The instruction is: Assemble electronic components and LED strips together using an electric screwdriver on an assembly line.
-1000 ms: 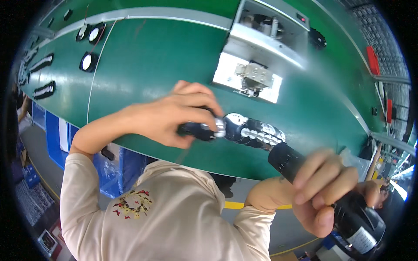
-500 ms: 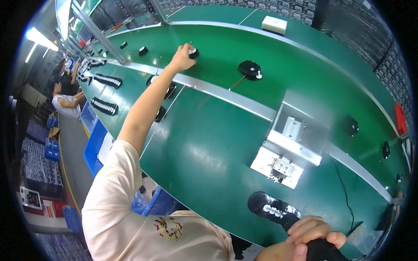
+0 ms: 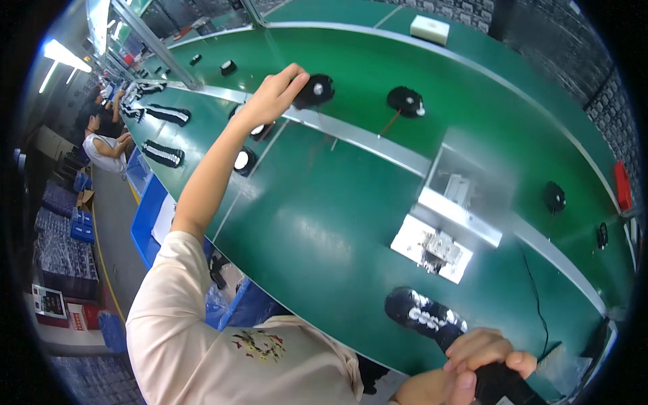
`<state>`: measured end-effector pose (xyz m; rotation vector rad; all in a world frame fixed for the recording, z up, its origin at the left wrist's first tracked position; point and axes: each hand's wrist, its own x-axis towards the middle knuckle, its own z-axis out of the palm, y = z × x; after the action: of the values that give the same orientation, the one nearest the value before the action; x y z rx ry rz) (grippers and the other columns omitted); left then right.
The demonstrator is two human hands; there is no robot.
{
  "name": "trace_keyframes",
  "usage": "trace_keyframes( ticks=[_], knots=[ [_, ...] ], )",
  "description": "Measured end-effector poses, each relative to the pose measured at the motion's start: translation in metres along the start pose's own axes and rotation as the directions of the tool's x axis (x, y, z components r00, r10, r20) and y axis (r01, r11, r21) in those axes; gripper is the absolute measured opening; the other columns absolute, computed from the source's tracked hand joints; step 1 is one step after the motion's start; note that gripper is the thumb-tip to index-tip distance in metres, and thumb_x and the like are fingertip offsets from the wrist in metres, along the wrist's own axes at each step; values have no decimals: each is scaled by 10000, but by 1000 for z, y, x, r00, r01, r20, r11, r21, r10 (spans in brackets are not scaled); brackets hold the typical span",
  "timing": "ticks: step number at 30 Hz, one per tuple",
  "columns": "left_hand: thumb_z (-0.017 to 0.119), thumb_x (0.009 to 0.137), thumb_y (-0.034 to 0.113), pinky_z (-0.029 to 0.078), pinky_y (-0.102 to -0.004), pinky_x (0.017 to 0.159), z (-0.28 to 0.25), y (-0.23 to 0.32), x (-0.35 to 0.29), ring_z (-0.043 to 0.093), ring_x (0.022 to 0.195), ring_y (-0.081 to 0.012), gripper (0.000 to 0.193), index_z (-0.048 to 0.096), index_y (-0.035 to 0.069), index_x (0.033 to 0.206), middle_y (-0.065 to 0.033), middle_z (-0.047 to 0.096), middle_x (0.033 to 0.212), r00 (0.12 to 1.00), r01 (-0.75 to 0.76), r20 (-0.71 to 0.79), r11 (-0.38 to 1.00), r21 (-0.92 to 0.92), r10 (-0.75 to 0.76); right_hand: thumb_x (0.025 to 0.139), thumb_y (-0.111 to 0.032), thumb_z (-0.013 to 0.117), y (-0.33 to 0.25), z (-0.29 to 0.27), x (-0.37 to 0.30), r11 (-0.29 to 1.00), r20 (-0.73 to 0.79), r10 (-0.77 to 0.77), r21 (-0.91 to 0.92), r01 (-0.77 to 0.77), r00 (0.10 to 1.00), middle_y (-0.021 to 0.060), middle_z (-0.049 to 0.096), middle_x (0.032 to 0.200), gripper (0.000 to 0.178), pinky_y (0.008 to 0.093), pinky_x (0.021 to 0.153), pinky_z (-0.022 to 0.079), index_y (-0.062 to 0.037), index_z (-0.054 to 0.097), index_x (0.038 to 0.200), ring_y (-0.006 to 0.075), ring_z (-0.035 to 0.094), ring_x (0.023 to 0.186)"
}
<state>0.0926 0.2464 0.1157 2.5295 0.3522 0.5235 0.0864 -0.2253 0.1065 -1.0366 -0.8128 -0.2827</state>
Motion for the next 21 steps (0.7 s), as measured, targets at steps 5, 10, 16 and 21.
trace_keyframes(
  ticks=[5, 10, 16, 21],
  knots=[
    [529, 961, 197, 429, -417, 787, 57, 49, -111, 541, 917, -328, 164, 589, 52, 913, -127, 566, 919, 876, -421, 290, 904, 74, 384, 822, -30, 640, -1, -6, 5, 991, 177, 59, 106, -79, 982, 55, 501, 648, 605, 310, 437, 466, -43, 327, 1340, 168, 510, 463],
    [618, 869, 94, 413, -408, 898, 95, 60, -151, 538, 1065, -312, 131, 586, 41, 984, -107, 582, 1076, 884, -372, 269, 924, -91, 382, 826, -29, 632, 0, -5, 8, 986, 172, 94, 122, -116, 981, 41, 500, 635, 608, 316, 448, 466, -46, 322, 1349, 158, 508, 452],
    [728, 687, 55, 488, -420, 902, 80, 72, -164, 565, 1093, -327, 267, 612, 55, 927, -132, 542, 1196, 804, -342, 381, 879, -333, 457, 822, 0, 623, 0, -11, 10, 978, 189, 113, 152, -143, 975, 44, 503, 626, 643, 349, 486, 488, -67, 316, 1382, 176, 534, 469],
    [755, 691, 49, 538, -410, 863, 116, 114, -174, 599, 1086, -337, 280, 671, 77, 957, -116, 563, 1171, 722, -477, 241, 719, -505, 649, 821, 17, 629, -6, -20, 14, 970, 293, 150, 139, -198, 944, 53, 517, 647, 690, 374, 536, 510, -116, 298, 1412, 192, 570, 513]
  ],
)
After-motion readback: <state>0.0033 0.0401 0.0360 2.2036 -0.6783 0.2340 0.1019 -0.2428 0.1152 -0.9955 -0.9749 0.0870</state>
